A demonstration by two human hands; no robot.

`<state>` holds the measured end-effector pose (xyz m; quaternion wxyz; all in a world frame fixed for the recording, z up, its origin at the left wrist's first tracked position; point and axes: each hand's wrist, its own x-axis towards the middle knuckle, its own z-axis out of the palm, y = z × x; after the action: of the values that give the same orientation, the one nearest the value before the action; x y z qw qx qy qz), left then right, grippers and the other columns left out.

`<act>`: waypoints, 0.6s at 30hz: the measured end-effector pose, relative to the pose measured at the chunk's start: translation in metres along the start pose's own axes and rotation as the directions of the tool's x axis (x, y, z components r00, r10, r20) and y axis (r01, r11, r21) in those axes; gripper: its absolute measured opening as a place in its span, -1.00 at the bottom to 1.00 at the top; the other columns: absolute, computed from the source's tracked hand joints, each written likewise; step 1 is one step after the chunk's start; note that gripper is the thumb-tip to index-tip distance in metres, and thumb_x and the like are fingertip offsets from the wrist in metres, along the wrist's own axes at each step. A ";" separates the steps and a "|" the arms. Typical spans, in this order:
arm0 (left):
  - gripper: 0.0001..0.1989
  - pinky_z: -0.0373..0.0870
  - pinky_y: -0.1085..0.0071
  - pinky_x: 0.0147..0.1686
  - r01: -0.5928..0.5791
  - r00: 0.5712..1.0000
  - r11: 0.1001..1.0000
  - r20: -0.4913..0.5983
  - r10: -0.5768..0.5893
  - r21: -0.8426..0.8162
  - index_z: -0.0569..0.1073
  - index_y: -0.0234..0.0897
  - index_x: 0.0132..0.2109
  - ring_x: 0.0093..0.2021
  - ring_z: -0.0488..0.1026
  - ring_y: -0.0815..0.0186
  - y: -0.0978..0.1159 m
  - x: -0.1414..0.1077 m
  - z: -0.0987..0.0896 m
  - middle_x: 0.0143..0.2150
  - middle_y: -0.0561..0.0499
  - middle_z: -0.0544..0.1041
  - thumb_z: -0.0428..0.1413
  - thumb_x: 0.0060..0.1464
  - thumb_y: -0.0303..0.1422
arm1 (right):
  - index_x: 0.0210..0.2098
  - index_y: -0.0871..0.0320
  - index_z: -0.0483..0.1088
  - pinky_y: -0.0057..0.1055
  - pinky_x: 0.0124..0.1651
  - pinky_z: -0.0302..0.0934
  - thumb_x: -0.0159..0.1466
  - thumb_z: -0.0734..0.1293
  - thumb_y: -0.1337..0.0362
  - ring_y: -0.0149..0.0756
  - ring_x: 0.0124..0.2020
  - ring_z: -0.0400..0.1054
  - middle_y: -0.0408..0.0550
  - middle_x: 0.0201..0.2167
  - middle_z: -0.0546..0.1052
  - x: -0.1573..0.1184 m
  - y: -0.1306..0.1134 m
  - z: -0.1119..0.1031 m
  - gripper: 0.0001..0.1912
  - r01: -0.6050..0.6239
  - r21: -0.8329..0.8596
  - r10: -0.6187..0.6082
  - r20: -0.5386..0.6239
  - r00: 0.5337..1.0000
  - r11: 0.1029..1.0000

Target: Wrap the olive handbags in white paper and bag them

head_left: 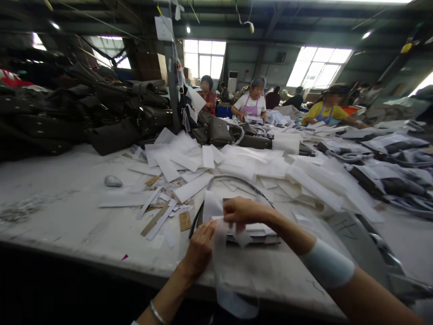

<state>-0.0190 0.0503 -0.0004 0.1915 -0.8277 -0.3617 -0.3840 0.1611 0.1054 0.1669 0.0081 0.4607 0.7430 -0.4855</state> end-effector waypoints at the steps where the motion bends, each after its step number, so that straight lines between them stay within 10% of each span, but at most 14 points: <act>1: -0.70 0.50 0.26 -0.04 -0.005 1.000 1.000 -0.014 0.005 0.005 0.44 -0.50 0.02 -0.02 0.51 0.15 0.000 -0.001 0.001 -0.06 -0.21 0.58 -0.10 0.25 -0.58 | -0.44 0.17 0.36 -0.58 -0.58 0.18 0.14 0.30 0.39 -0.42 -0.64 0.34 -0.21 -0.62 0.41 0.016 0.005 -0.012 -0.97 -0.065 -0.121 0.052 -0.109 0.993 0.990; 12: -0.40 0.47 0.29 0.03 0.123 0.992 0.991 -0.007 -0.124 -0.058 0.05 -0.53 0.37 0.03 0.48 0.22 -0.001 -0.001 -0.002 -0.01 -0.23 0.55 -0.08 0.20 -0.63 | -0.33 0.16 0.53 -0.51 -0.42 0.28 0.14 0.39 0.38 -0.35 -0.53 0.47 -0.11 -0.50 0.58 0.111 0.022 -0.050 -0.90 -0.265 -0.443 0.186 -0.213 0.959 0.856; 18: -0.54 0.45 0.27 0.05 0.075 0.994 0.995 0.089 -0.070 -0.058 0.27 -0.37 0.28 0.08 0.46 0.21 -0.002 -0.001 -0.006 0.03 -0.18 0.54 -0.09 0.27 -0.59 | -0.26 0.10 0.56 -0.37 -0.17 0.30 0.16 0.41 0.32 -0.13 -0.14 0.51 0.01 -0.24 0.62 0.145 0.035 -0.047 -0.86 -0.310 -0.614 0.095 -0.357 0.929 0.726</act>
<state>-0.0235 0.0478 0.0026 0.1358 -0.8355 -0.3875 -0.3651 0.1225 0.2415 0.1007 0.1108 0.5752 0.8028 -0.1112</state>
